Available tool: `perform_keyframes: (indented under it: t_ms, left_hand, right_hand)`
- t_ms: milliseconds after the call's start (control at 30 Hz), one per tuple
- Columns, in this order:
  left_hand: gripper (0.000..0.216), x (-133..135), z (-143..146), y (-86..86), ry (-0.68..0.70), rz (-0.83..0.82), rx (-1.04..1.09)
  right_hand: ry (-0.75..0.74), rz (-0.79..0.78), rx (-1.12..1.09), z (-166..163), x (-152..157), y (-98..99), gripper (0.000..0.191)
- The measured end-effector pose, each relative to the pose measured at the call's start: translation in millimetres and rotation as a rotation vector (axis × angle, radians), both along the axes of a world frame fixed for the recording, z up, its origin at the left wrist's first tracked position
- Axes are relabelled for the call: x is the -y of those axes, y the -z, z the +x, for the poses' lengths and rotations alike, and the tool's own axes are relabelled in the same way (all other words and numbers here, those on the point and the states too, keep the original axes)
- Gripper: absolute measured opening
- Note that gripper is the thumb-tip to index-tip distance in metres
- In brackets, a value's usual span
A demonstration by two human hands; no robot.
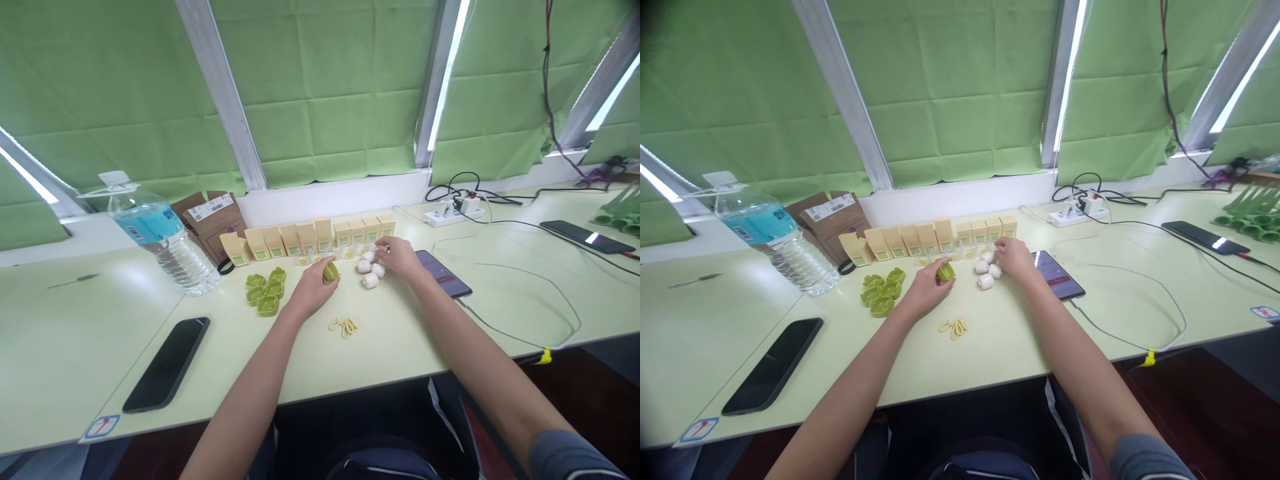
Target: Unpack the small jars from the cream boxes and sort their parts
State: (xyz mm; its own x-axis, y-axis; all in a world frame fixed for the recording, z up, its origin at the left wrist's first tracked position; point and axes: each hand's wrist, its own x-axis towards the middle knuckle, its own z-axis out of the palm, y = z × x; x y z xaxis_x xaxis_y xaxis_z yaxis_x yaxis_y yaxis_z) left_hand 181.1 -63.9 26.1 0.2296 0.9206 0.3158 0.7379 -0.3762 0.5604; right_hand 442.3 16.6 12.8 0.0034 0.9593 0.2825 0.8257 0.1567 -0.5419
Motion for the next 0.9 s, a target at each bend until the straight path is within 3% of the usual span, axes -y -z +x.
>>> perform_keyframes:
  t_ms: [400, 900]
  left_hand:
    - [0.052, -0.2, -0.6, 0.5, 0.020, -0.001, 0.005]
    - [0.053, 0.9, 0.8, -2.1, 0.028, -0.042, -0.019]
  right_hand:
    - [-0.033, -0.001, 0.021, -3.3, 2.3, 0.7, 0.030]
    - [0.050, 0.002, 0.046, -6.2, 6.8, -2.4, 0.031]
